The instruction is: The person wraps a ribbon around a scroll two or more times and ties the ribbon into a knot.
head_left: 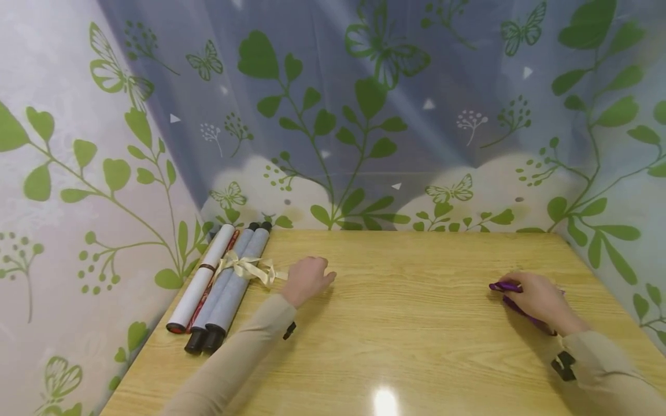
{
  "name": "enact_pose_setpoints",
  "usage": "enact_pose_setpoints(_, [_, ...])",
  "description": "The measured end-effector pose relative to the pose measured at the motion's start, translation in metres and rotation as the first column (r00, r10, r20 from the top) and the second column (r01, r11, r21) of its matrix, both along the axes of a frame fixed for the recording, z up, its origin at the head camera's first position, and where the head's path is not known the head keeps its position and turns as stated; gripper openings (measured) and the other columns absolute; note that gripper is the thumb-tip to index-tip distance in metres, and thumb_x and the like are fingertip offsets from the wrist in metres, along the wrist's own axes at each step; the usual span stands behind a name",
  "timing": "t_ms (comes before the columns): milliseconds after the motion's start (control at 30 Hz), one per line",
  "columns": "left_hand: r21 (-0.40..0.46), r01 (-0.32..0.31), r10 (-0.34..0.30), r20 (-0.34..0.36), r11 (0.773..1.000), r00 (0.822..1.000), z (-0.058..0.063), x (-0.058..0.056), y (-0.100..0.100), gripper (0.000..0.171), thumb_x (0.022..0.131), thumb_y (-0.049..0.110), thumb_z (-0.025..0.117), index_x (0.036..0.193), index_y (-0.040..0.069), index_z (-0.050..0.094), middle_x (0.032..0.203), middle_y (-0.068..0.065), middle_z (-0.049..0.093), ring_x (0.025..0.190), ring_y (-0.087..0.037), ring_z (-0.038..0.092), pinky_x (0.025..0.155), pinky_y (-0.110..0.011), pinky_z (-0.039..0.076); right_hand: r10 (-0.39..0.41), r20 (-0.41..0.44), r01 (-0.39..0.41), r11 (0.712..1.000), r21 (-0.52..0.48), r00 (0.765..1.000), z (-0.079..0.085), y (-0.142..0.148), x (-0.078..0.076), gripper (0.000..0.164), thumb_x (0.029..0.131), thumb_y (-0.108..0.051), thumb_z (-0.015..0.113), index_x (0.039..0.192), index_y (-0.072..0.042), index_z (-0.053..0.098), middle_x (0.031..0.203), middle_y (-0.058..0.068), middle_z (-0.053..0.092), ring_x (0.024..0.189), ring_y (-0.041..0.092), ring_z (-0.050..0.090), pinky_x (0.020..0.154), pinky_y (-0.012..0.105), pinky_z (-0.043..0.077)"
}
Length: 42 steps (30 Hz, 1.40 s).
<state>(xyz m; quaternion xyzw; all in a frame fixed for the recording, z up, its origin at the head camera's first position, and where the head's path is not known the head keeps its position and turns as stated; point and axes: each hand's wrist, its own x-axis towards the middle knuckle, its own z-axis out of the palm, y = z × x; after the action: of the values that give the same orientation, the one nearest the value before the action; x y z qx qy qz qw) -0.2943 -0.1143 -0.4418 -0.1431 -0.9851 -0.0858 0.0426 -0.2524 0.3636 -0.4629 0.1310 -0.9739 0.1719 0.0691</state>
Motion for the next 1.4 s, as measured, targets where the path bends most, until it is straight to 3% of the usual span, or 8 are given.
enact_pose_setpoints(100, [0.003, 0.029, -0.029, -0.045, 1.000, 0.999, -0.001, 0.000, 0.005, 0.028, 0.094, 0.037, 0.063, 0.094, 0.010, 0.071, 0.081, -0.003, 0.071, 0.061, -0.015, 0.061, 0.048, -0.032, 0.048, 0.004, 0.002, -0.004, 1.000, -0.001, 1.000, 0.004, -0.011, -0.004, 0.026, 0.082, -0.009, 0.073, 0.106, 0.001, 0.071, 0.100, 0.026, 0.070, 0.086, 0.043, 0.066, 0.070, 0.055, 0.051])
enact_pose_setpoints(200, [0.023, 0.075, -0.072, -0.105, 0.997, 0.992, -0.001, 0.001, 0.012, 0.028, 0.095, 0.036, 0.063, 0.099, 0.011, 0.074, 0.084, -0.003, 0.074, 0.061, -0.014, 0.063, 0.048, -0.031, 0.049, 0.014, 0.008, -0.014, 1.000, -0.014, 1.000, 0.006, -0.022, -0.006, 0.026, 0.083, -0.010, 0.073, 0.106, 0.001, 0.071, 0.099, 0.025, 0.071, 0.086, 0.042, 0.066, 0.070, 0.054, 0.052])
enact_pose_setpoints(267, [0.048, 0.109, -0.101, -0.138, 0.993, 0.985, -0.001, 0.003, 0.016, 0.028, 0.096, 0.036, 0.061, 0.094, 0.012, 0.075, 0.072, -0.001, 0.071, 0.054, -0.010, 0.057, 0.044, -0.027, 0.045, 0.020, 0.009, -0.020, 0.999, -0.029, 1.000, 0.007, -0.029, -0.008, 0.025, 0.083, -0.010, 0.073, 0.106, 0.001, 0.071, 0.099, 0.024, 0.071, 0.086, 0.041, 0.067, 0.071, 0.053, 0.052])
enact_pose_setpoints(367, [0.095, 0.143, -0.126, -0.164, 0.985, 0.978, 0.001, 0.005, 0.022, 0.031, 0.098, 0.037, 0.058, 0.084, 0.013, 0.073, 0.052, 0.005, 0.055, 0.043, -0.005, 0.041, 0.038, -0.021, 0.032, 0.027, 0.011, -0.027, 0.999, -0.043, 1.000, 0.008, -0.038, -0.011, 0.023, 0.084, -0.009, 0.072, 0.105, 0.001, 0.072, 0.098, 0.022, 0.072, 0.083, 0.036, 0.067, 0.069, 0.050, 0.052])
enact_pose_setpoints(533, [0.106, 0.162, -0.136, -0.216, 0.981, 0.967, 0.001, 0.005, 0.030, 0.034, 0.099, 0.039, 0.056, 0.078, 0.016, 0.071, 0.046, 0.010, 0.043, 0.039, -0.002, 0.033, 0.036, -0.017, 0.024, 0.034, -0.019, -0.035, 0.998, -0.057, 0.999, 0.009, -0.051, -0.017, 0.020, 0.084, -0.008, 0.072, 0.103, -0.001, 0.073, 0.096, 0.019, 0.073, 0.080, 0.033, 0.068, 0.070, 0.049, 0.053])
enact_pose_setpoints(967, [0.153, 0.284, -0.226, -0.313, 0.947, 0.922, -0.001, 0.007, 0.052, 0.032, 0.098, 0.038, 0.058, 0.082, 0.015, 0.074, 0.059, 0.007, 0.062, 0.046, -0.001, 0.046, 0.043, -0.016, 0.034, 0.059, -0.039, -0.064, 0.987, -0.145, 0.997, 0.019, -0.090, -0.033, 0.019, 0.088, -0.008, 0.070, 0.105, 0.000, 0.073, 0.101, 0.019, 0.073, 0.091, 0.039, 0.068, 0.080, 0.053, 0.054])
enact_pose_setpoints(1133, [0.157, 0.303, -0.246, -0.303, 0.940, 0.921, -0.004, 0.006, 0.058, 0.032, 0.097, 0.040, 0.059, 0.086, 0.015, 0.075, 0.063, 0.006, 0.065, 0.049, -0.001, 0.050, 0.046, -0.015, 0.037, 0.071, -0.056, -0.080, 0.981, -0.179, 0.996, 0.021, -0.108, -0.038, 0.019, 0.087, -0.009, 0.070, 0.104, 0.000, 0.074, 0.101, 0.018, 0.074, 0.091, 0.038, 0.069, 0.080, 0.051, 0.055])
enact_pose_setpoints(1400, [0.190, 0.326, -0.276, -0.249, 0.926, 0.928, -0.004, 0.006, 0.066, 0.028, 0.096, 0.039, 0.061, 0.092, 0.014, 0.074, 0.062, 0.009, 0.060, 0.049, 0.000, 0.046, 0.047, -0.015, 0.036, 0.086, -0.055, -0.096, 0.972, -0.213, 0.995, 0.025, -0.140, -0.041, 0.019, 0.087, -0.011, 0.072, 0.103, -0.001, 0.075, 0.099, 0.017, 0.074, 0.091, 0.035, 0.069, 0.078, 0.048, 0.056])
